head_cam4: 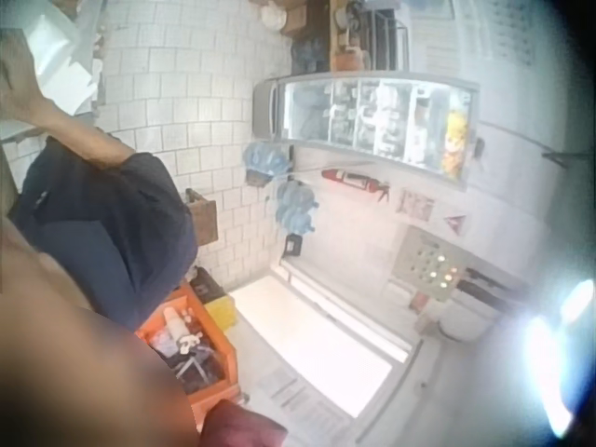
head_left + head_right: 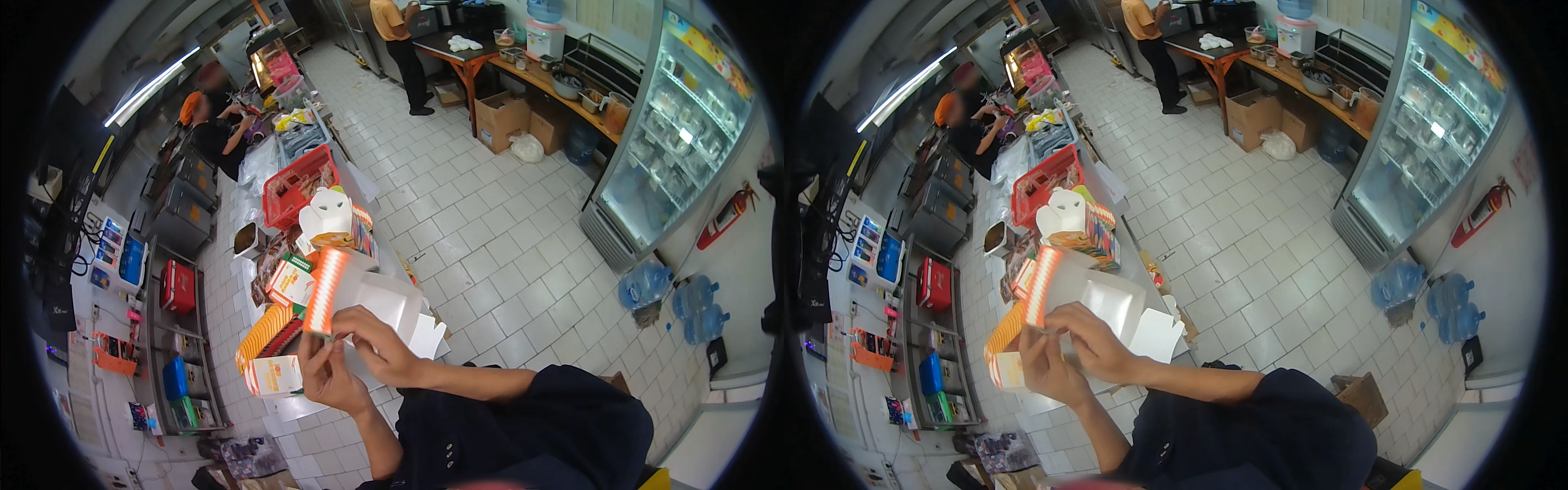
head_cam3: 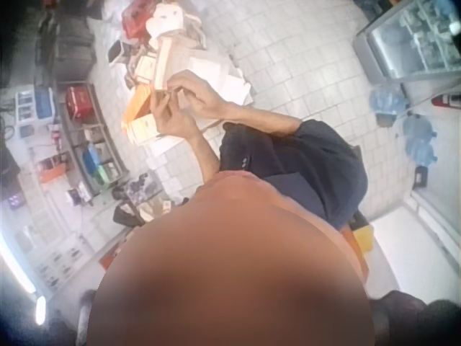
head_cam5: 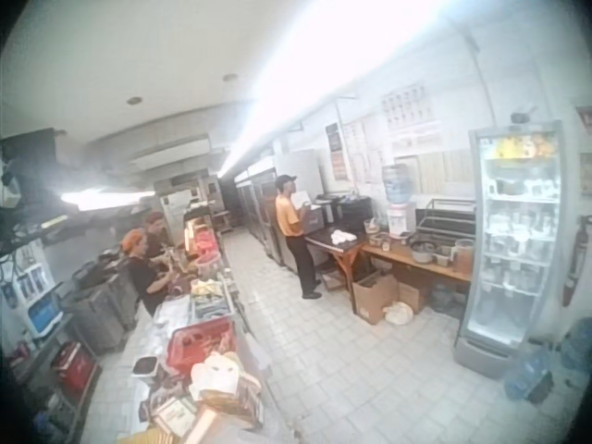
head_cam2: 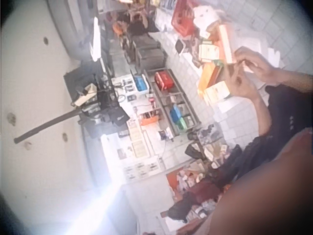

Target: The person folds flat cardboard food boxes into shape by hand, pressing edges and stacking the finished boxes on the table. The person handles multiple boxes one at a time and places them in a growing stack.

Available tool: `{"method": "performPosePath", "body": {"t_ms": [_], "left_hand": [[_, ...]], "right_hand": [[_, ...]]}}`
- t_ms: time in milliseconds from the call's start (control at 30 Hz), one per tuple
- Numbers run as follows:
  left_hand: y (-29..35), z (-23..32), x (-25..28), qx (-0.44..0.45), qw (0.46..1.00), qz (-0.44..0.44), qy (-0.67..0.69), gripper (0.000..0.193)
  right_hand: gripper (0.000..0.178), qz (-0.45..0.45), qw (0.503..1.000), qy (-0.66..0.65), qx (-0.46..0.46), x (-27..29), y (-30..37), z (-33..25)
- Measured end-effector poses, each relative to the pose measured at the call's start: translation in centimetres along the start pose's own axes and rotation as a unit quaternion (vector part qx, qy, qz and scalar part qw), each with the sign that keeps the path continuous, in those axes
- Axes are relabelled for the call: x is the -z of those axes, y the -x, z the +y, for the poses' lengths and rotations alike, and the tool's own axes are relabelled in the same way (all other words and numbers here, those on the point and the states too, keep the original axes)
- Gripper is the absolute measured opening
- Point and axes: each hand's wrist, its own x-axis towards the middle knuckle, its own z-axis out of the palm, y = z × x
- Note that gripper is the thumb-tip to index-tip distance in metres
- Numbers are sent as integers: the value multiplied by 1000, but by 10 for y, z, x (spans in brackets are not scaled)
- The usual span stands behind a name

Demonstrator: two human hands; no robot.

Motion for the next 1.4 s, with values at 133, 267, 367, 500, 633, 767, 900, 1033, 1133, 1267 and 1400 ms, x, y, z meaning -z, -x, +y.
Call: {"method": "performPosePath", "body": {"t_ms": [133,267,367,500,633,767,900,1033,1133,1267,1400], "left_hand": [[0,1,5,40,997,43,44,18],[-17,0,25,83,995,-23,56,46],[-26,-5,40,41,998,-46,12,65],[-12,-13,45,77,996,-1,37,74],[0,-12,41,175,961,-21,211,72],[3,-12,39,111,994,13,-8,48],[4,-19,44,183,971,-111,-109,36],[16,-34,44,172,983,-2,-69,33],[31,-53,49,161,982,30,-89,33],[54,-86,71,354,935,20,28,36],[65,-105,97,562,734,-7,381,66]], "right_hand": [[48,-49,997,61,24,-7,0,-10],[45,-137,987,79,7,5,-2,-22],[43,-91,974,104,182,25,1,-34],[57,-25,978,170,118,29,-14,-32],[66,-148,974,-141,-100,18,-27,-22],[48,-173,928,-151,-292,16,-12,-4],[36,77,964,-31,-254,6,1,31],[43,18,979,27,-199,2,16,52],[51,-24,954,59,-294,-8,43,48],[45,-6,959,4,-284,-14,55,51],[55,-362,915,61,-167,24,60,65]]}}
